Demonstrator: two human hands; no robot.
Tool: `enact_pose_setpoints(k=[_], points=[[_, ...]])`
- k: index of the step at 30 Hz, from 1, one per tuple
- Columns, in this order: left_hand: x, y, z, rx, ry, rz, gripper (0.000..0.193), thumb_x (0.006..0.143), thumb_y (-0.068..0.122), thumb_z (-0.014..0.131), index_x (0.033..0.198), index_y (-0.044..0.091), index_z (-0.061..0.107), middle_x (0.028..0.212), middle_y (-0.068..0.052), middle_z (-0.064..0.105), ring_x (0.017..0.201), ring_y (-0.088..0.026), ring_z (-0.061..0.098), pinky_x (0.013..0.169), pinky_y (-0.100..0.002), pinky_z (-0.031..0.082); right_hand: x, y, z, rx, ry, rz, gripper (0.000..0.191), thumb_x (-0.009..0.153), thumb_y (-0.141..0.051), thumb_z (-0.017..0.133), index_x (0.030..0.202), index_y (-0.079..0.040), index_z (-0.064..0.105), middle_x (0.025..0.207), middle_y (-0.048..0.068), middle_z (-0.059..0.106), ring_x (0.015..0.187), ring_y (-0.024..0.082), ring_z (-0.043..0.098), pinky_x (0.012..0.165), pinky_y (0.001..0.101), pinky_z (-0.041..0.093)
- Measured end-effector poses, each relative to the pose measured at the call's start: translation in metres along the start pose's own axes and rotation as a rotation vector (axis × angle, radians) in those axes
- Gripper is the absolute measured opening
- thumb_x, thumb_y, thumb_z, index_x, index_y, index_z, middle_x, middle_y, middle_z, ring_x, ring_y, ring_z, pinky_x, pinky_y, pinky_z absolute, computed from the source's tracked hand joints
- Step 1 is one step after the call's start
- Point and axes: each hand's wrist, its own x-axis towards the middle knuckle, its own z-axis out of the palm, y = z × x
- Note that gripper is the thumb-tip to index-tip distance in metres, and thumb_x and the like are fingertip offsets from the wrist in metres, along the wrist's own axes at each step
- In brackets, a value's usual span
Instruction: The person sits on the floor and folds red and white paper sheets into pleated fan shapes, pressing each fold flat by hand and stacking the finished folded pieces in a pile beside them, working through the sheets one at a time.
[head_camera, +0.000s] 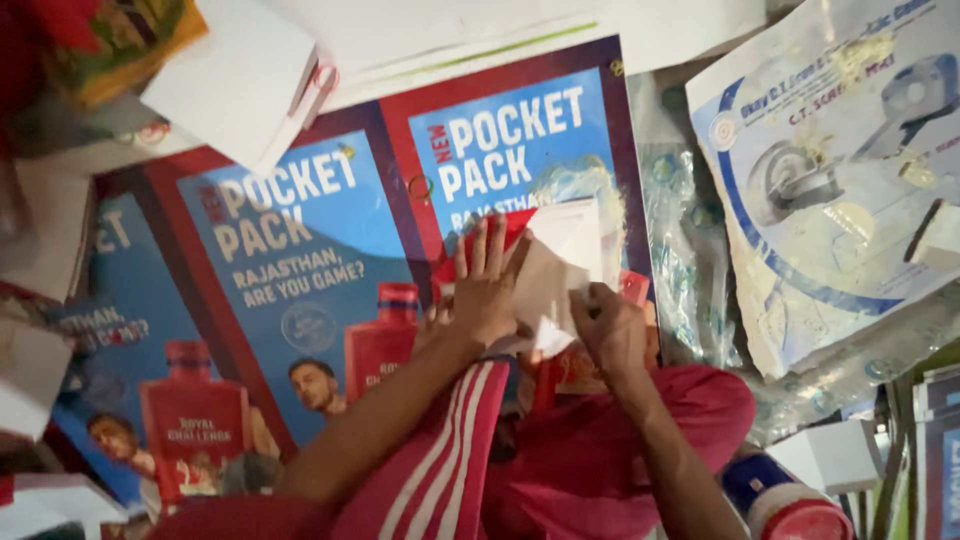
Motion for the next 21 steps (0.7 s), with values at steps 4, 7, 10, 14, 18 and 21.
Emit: enact_pose_setpoints(k=[4,7,10,14,18,21], points=[[-0.001,-0.002,-0.003,-0.045,0.018,0.036,0.154,0.037,0.056,0.098,0.164,0.020,0.018,0.171,-0.021,0.009,0.158,-0.042,0.006,0.123,-0.065,0.005,-0.005,0.022,0.002,-0.019,-0.029,-0.006,0.029,0.089,-0.028,0.078,0.082,-0.002,0.068,0.068,0.019,0.068,0.055,0.031,0.068,0.052,0.0412,0.052],[-0.002,-0.003,-0.003,-0.007,-0.036,0.008,0.155,0.036,0.055,0.098,0.164,0.020,0.017,0.170,-0.021,0.008,0.158,-0.042,0.005,0.124,-0.065,0.004,0.003,0.044,-0.016,-0.122,0.116,0.025,0.034,0.090,-0.031,0.080,0.078,-0.002,0.067,0.076,0.017,0.073,0.064,0.030,0.073,0.056,0.0397,0.055],[-0.003,-0.002,0.002,0.001,-0.063,0.000,0.157,0.034,0.055,0.098,0.165,0.021,0.017,0.171,-0.021,0.008,0.159,-0.042,0.005,0.125,-0.063,0.004,0.008,0.051,-0.033,-0.221,0.188,0.032,0.029,0.091,-0.030,0.079,0.090,-0.002,0.072,0.079,0.019,0.074,0.066,0.032,0.072,0.059,0.0401,0.057],[-0.004,-0.004,0.013,0.206,0.257,0.089,0.148,0.043,0.050,0.096,0.166,0.021,0.019,0.171,-0.022,0.010,0.159,-0.042,0.008,0.124,-0.063,0.004,-0.007,0.032,-0.027,-0.088,0.087,0.055,0.030,0.093,-0.033,0.075,0.092,-0.004,0.072,0.079,0.017,0.075,0.064,0.027,0.074,0.058,0.0381,0.059],[-0.007,-0.006,0.018,0.063,0.068,0.042,0.155,0.036,0.055,0.096,0.165,0.020,0.018,0.171,-0.021,0.010,0.158,-0.043,0.008,0.124,-0.064,0.003,-0.032,0.014,0.004,-0.063,-0.023,0.120,0.032,0.093,-0.035,0.074,0.092,-0.003,0.073,0.078,0.018,0.074,0.064,0.028,0.075,0.058,0.0408,0.058],[-0.007,-0.006,0.014,0.046,0.030,0.017,0.157,0.034,0.056,0.096,0.165,0.020,0.017,0.171,-0.021,0.008,0.159,-0.043,0.007,0.125,-0.064,0.002,-0.041,0.016,0.019,-0.072,0.041,0.123,0.033,0.092,-0.036,0.074,0.091,-0.003,0.072,0.079,0.018,0.074,0.064,0.029,0.074,0.056,0.0418,0.057]])
